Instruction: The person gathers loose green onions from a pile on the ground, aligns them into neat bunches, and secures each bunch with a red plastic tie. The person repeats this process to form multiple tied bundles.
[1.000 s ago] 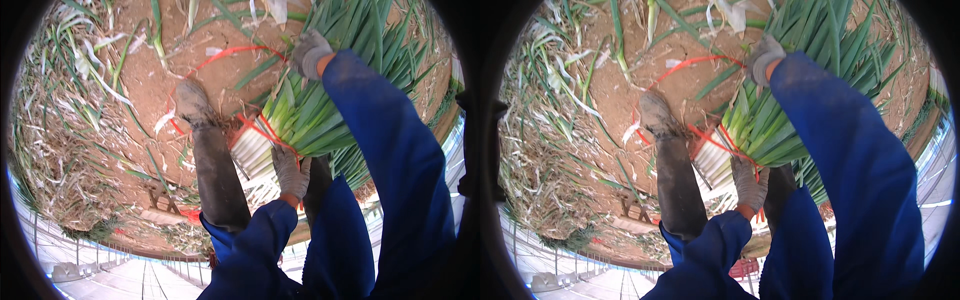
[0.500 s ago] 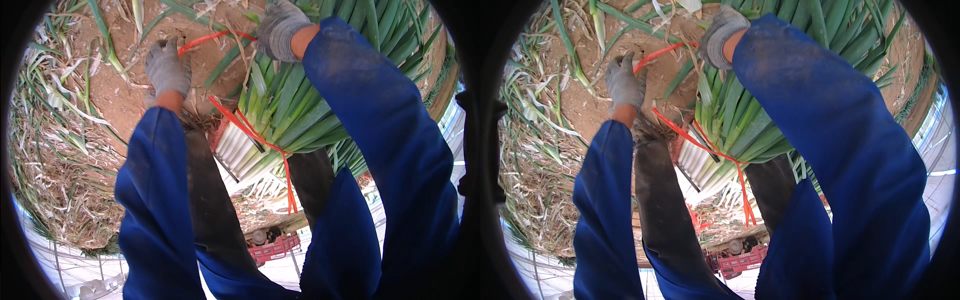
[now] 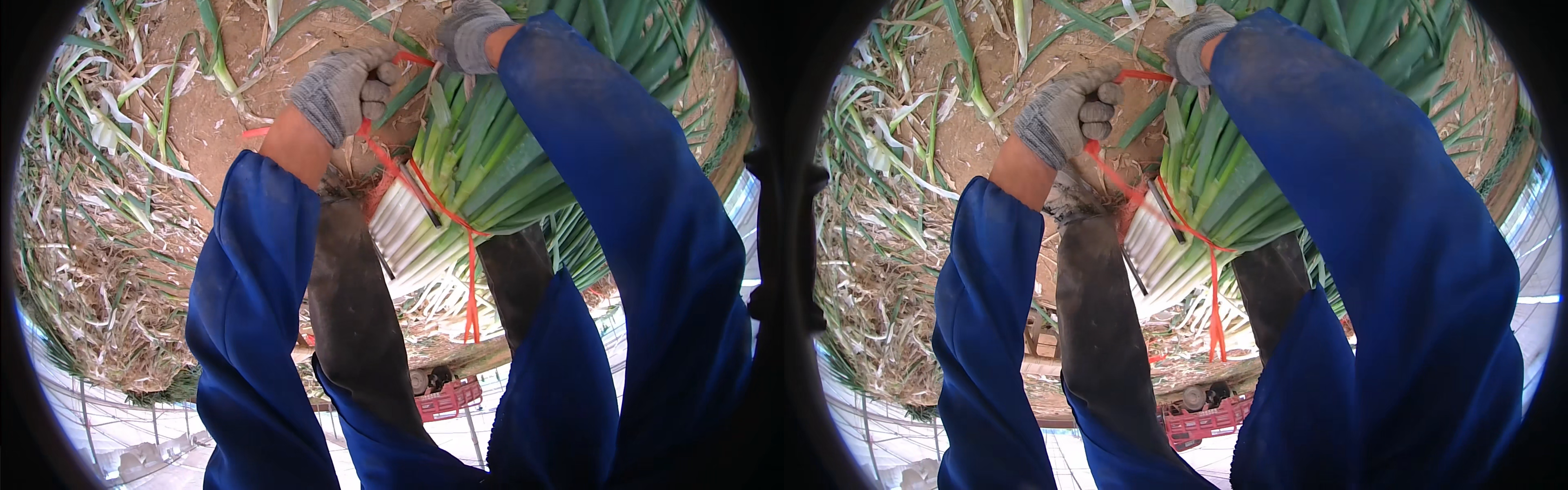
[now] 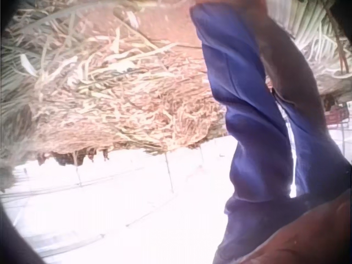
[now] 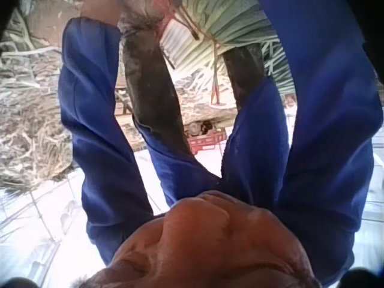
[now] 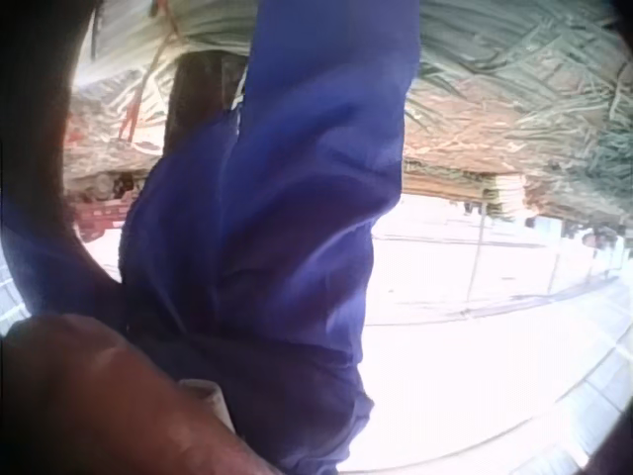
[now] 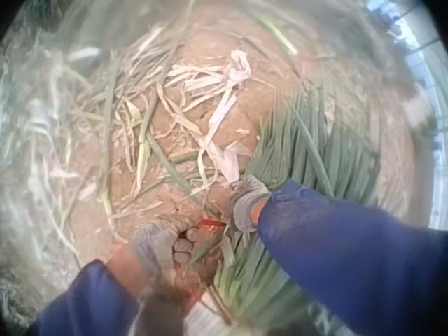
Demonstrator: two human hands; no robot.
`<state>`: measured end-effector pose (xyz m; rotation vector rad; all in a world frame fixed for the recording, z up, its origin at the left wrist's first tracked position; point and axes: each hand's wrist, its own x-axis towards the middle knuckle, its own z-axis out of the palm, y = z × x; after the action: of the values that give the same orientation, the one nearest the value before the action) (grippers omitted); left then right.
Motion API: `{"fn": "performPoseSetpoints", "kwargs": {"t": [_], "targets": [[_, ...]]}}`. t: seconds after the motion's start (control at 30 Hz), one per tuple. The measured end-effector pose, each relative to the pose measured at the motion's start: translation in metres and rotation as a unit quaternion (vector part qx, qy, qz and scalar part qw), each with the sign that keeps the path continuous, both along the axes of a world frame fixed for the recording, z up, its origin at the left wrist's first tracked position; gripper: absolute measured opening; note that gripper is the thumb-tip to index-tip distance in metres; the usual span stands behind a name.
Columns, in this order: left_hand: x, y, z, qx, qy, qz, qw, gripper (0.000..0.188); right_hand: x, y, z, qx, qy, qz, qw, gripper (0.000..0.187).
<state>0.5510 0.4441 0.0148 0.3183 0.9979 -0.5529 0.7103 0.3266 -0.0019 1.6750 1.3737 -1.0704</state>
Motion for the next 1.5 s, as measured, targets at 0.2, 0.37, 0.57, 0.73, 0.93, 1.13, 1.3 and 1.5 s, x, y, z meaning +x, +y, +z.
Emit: {"fn": "performPoseSetpoints", "kwargs": {"t": [0.2, 0.37, 0.57, 0.73, 0.93, 1.13, 1.3, 1.5], "targets": [[-0.013, -0.002, 0.0, 0.042, 0.068, -0.14, 0.987, 0.019, -0.042, 0.041, 0.015, 0.254, 0.135, -0.117, 0.95, 0.032], [-0.045, 0.004, 0.028, 0.175, -0.021, -0.071, 0.982, 0.02, -0.093, 0.013, 0.143, 0.564, 0.238, -0.307, 0.729, 0.023], [-0.008, 0.031, 0.125, 0.095, 0.005, -0.035, 0.995, 0.027, -0.119, -0.089, 0.184, 0.223, 0.124, -0.619, 0.743, 0.037], [0.022, 0.009, 0.15, 0.177, -0.03, -0.155, 0.972, 0.026, -0.105, -0.122, 0.123, 0.091, 0.049, -0.617, 0.78, 0.055], [0.066, -0.076, 0.158, 0.265, -0.066, -0.182, 0.945, 0.028, -0.104, -0.121, 0.101, 0.137, 0.055, -0.561, 0.815, 0.058], [0.093, -0.164, 0.08, 0.366, -0.105, -0.29, 0.878, 0.031, -0.117, -0.152, 0.128, 0.17, 0.175, -0.653, 0.717, 0.041], [0.095, -0.175, 0.047, 0.476, -0.091, -0.413, 0.772, 0.033, -0.184, -0.265, 0.143, 0.245, 0.147, -0.788, 0.546, 0.037], [0.098, -0.172, 0.036, 0.456, -0.038, -0.359, 0.813, 0.036, -0.205, -0.334, 0.083, 0.116, 0.218, -0.968, -0.03, 0.053]]}}
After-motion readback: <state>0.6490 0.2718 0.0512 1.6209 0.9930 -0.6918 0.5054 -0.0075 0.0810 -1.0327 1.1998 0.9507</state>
